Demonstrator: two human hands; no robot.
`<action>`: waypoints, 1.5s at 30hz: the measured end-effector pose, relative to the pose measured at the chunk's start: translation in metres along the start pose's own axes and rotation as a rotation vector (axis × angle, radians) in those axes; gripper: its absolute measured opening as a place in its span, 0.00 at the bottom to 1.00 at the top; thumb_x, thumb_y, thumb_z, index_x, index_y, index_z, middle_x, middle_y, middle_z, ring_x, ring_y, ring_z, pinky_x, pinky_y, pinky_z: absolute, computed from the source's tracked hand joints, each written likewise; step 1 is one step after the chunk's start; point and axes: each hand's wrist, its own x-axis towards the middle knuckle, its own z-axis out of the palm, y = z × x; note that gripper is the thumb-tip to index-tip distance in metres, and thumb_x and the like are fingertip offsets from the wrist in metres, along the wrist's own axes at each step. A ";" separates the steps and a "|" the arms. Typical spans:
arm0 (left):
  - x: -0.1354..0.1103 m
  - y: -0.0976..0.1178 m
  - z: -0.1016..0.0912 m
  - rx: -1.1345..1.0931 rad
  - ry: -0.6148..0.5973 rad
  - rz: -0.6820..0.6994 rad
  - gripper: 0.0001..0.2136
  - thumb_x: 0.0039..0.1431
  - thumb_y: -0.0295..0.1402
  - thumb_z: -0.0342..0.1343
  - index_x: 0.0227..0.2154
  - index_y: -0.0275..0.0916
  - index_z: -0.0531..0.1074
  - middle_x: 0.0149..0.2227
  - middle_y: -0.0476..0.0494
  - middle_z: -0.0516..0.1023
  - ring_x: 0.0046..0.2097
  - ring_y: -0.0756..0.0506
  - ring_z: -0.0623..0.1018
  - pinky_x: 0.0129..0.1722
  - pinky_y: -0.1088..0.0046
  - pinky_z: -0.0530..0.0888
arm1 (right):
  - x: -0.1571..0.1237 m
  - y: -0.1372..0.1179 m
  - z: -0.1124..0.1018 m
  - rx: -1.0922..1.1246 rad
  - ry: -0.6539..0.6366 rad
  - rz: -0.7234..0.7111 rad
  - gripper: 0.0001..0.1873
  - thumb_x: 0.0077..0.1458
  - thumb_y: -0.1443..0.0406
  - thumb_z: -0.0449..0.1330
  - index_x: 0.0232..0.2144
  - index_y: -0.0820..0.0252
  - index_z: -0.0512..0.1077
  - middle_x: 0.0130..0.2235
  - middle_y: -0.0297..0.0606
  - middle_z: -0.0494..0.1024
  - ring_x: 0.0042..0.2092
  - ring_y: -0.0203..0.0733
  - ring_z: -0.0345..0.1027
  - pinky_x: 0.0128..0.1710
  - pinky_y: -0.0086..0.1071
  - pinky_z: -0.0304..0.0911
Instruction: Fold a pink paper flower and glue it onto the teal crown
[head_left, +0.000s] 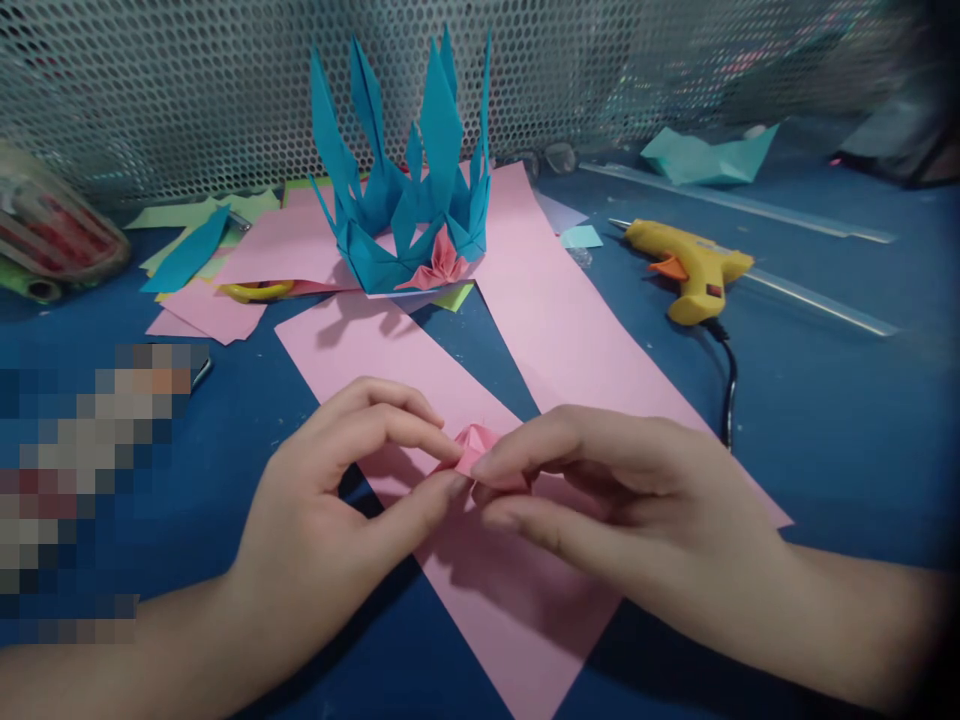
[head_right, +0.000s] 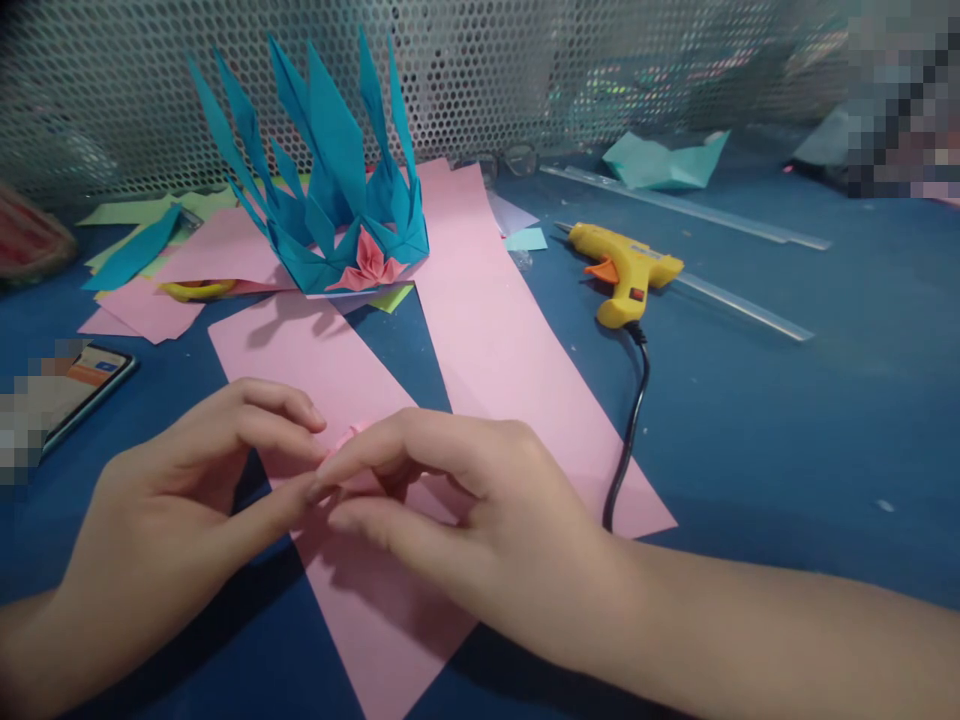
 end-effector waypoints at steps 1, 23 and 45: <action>0.000 0.000 0.000 -0.002 -0.004 -0.007 0.07 0.53 0.25 0.61 0.29 0.46 0.75 0.35 0.53 0.76 0.40 0.49 0.76 0.40 0.74 0.73 | 0.000 0.000 0.000 -0.012 -0.007 0.008 0.06 0.50 0.69 0.67 0.32 0.54 0.77 0.32 0.30 0.81 0.32 0.35 0.76 0.33 0.25 0.72; -0.004 0.001 -0.001 0.012 -0.057 0.074 0.07 0.53 0.25 0.63 0.28 0.45 0.74 0.34 0.55 0.74 0.36 0.53 0.77 0.33 0.81 0.74 | -0.004 0.004 0.001 0.041 0.087 0.001 0.04 0.52 0.67 0.68 0.28 0.57 0.76 0.30 0.30 0.80 0.32 0.32 0.74 0.33 0.21 0.68; -0.007 0.004 0.008 -0.031 -0.041 0.021 0.07 0.57 0.38 0.61 0.38 0.45 0.76 0.36 0.45 0.80 0.40 0.43 0.79 0.33 0.70 0.78 | -0.005 0.002 -0.001 0.109 0.026 -0.017 0.05 0.54 0.69 0.66 0.28 0.56 0.76 0.30 0.27 0.82 0.33 0.28 0.77 0.34 0.15 0.70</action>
